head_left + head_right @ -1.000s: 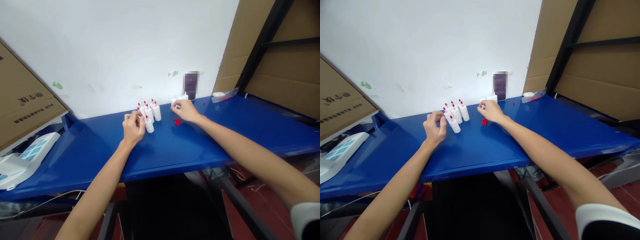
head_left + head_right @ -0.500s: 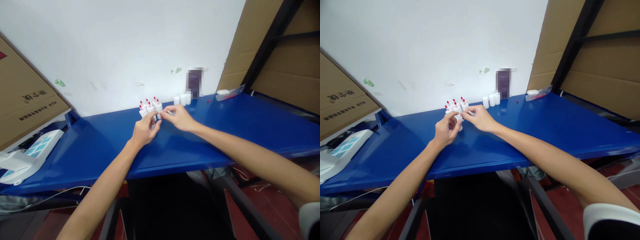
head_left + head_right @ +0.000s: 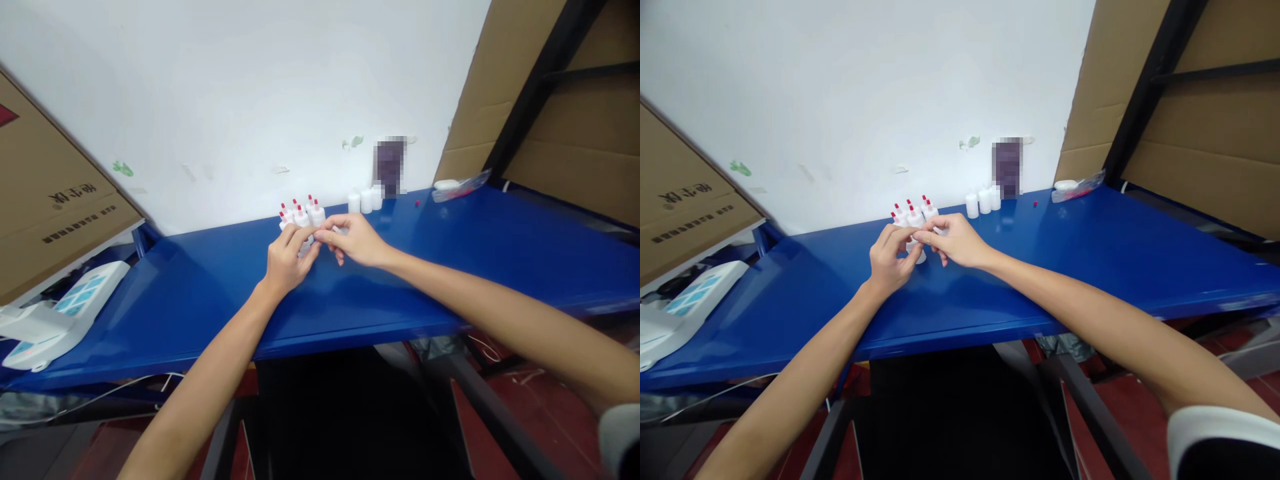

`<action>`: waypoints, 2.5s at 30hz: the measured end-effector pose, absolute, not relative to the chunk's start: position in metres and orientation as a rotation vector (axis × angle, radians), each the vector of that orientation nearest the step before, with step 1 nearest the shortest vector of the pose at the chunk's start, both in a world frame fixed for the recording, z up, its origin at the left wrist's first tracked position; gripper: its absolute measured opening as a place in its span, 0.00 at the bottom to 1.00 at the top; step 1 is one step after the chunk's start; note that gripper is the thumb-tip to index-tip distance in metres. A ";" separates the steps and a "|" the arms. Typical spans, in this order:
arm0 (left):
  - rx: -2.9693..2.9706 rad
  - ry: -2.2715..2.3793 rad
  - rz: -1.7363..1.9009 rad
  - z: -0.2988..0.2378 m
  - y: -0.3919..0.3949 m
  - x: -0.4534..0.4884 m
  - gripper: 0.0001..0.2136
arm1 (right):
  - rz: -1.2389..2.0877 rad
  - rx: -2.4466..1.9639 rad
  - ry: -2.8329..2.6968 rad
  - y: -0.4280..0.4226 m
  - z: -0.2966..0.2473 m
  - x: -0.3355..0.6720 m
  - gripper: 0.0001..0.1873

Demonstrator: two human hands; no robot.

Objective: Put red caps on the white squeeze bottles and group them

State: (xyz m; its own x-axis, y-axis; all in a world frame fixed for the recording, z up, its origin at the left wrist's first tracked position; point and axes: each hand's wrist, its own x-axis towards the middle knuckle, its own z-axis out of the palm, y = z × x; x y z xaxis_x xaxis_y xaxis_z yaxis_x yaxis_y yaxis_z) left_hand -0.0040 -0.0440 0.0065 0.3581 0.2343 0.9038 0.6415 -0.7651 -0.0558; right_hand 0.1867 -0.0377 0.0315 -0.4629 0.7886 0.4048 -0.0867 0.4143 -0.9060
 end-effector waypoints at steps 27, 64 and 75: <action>-2.499 -0.673 -1.200 0.009 -0.054 0.007 0.05 | 0.492 -0.681 -2.220 -0.040 0.028 0.194 0.11; -2.155 -1.167 -1.767 0.010 -0.043 -0.010 0.10 | 0.512 -0.684 -2.039 -0.021 0.023 0.206 0.14; -2.049 -1.252 -1.837 0.008 -0.030 -0.013 0.06 | 0.163 -1.047 -1.846 0.027 0.013 0.240 0.07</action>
